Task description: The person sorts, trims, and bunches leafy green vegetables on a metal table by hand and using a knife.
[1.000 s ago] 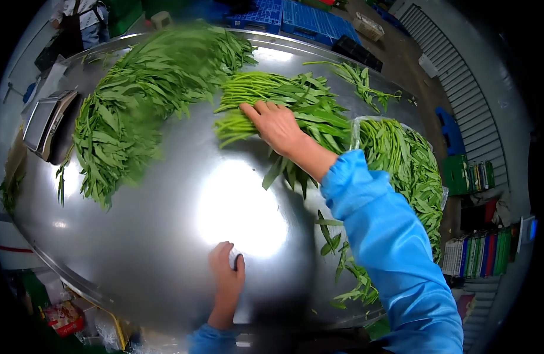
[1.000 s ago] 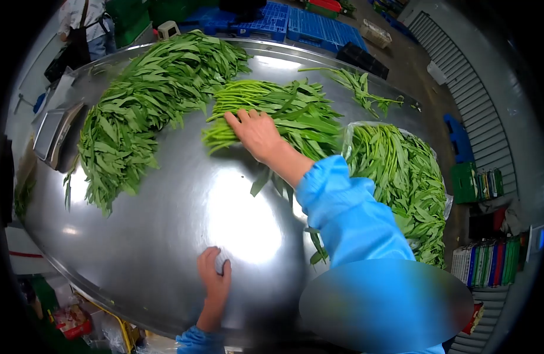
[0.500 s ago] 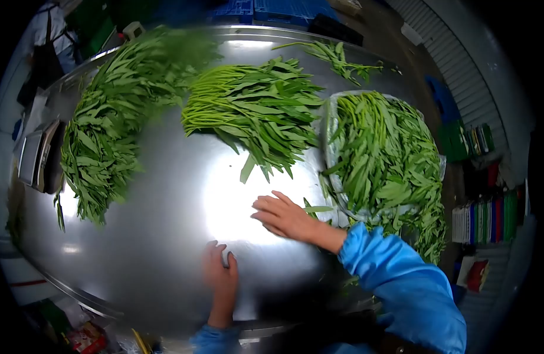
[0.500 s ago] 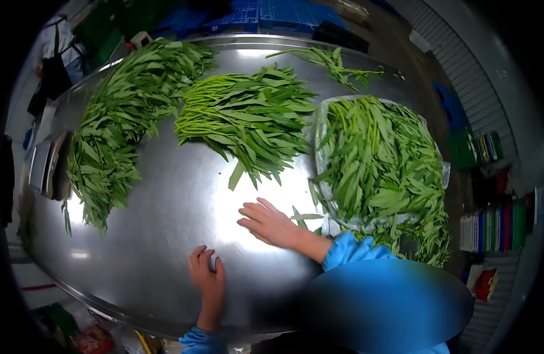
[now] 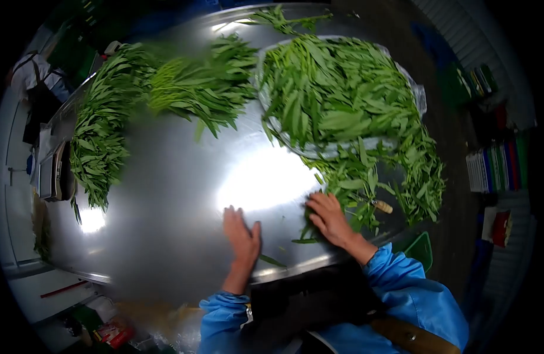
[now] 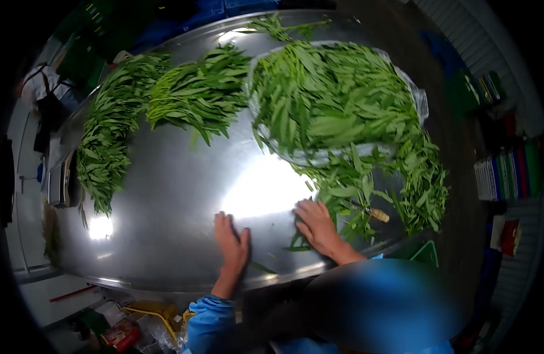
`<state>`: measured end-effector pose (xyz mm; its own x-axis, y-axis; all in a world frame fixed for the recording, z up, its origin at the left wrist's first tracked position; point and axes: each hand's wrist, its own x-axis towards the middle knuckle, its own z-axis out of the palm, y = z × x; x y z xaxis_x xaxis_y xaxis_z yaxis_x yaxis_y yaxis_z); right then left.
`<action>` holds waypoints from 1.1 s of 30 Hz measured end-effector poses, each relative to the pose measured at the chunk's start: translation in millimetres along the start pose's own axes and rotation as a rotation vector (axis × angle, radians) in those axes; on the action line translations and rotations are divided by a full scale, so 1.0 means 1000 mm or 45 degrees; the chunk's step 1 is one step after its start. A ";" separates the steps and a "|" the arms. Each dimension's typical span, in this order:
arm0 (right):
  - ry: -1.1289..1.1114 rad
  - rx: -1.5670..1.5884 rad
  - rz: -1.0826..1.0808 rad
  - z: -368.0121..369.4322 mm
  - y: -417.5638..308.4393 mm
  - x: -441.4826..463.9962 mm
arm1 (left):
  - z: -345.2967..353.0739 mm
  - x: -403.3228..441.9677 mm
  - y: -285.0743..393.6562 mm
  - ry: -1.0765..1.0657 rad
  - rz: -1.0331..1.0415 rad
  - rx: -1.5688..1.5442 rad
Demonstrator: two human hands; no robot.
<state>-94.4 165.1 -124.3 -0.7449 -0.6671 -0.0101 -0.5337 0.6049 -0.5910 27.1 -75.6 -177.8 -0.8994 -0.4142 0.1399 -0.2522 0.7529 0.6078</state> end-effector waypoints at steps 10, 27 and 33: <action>0.392 -0.112 0.633 -0.083 0.148 -0.112 | 0.103 -0.028 0.143 -0.596 0.637 0.032; 0.997 1.839 0.995 -0.117 0.194 -0.148 | 0.248 0.021 0.307 -0.765 0.647 -0.431; 0.759 1.938 0.872 -0.134 0.267 -0.138 | 0.200 0.039 0.371 -1.071 0.778 0.451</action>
<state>-188.1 477.0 -172.9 -0.8698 -0.0479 -0.4910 0.4574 -0.4512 -0.7663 -172.6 289.9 -103.2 -0.8297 0.4584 -0.3187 0.3513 0.8723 0.3400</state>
